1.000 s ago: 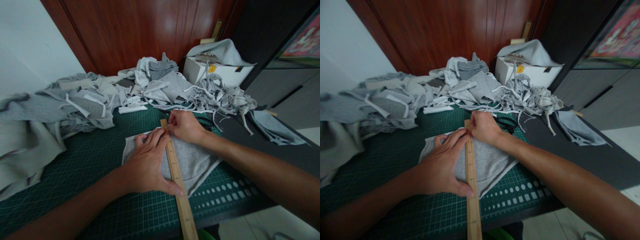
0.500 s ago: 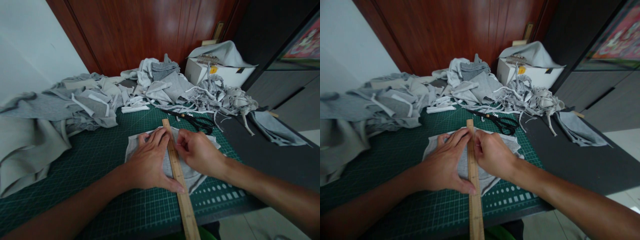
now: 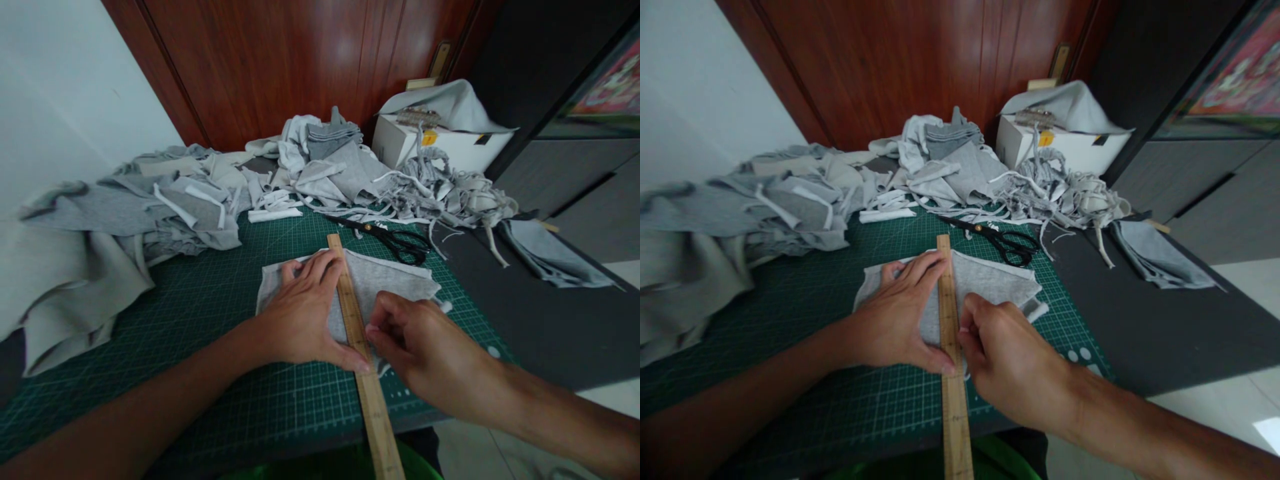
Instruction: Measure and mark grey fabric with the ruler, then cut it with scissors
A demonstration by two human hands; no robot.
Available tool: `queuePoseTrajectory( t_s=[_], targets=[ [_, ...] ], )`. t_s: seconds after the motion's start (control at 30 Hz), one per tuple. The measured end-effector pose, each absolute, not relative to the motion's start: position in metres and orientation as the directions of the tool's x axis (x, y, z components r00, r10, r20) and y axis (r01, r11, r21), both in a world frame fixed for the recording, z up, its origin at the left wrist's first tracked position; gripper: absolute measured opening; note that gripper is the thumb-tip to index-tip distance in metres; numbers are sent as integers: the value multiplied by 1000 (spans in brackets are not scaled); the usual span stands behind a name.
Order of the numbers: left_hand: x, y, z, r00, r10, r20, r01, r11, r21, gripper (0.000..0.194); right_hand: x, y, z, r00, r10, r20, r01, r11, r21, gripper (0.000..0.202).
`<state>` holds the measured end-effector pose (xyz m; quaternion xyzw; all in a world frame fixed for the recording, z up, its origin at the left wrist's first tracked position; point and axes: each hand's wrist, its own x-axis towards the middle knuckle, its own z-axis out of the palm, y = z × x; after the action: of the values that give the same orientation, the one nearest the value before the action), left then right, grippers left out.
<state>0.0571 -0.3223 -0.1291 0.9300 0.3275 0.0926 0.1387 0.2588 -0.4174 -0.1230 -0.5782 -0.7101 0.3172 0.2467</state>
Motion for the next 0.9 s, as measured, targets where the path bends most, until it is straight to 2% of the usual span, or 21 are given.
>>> queuePoseTrajectory(
  t_s=[0.33, 0.67, 0.9],
  targets=[
    [59, -322, -129, 764, 641, 75, 590, -740, 322, 126, 259, -444, -125, -222, 967, -124, 674, 61, -736, 16],
    [58, -322, -129, 765, 641, 67, 592, -740, 320, 125, 263, -451, -115, -283, 937, -206, 719, 65, -692, 12],
    [59, -322, -129, 765, 641, 63, 592, -739, 322, 126, 274, -413, -101, -330, 906, -266, 555, -42, -831, 11]
  ],
)
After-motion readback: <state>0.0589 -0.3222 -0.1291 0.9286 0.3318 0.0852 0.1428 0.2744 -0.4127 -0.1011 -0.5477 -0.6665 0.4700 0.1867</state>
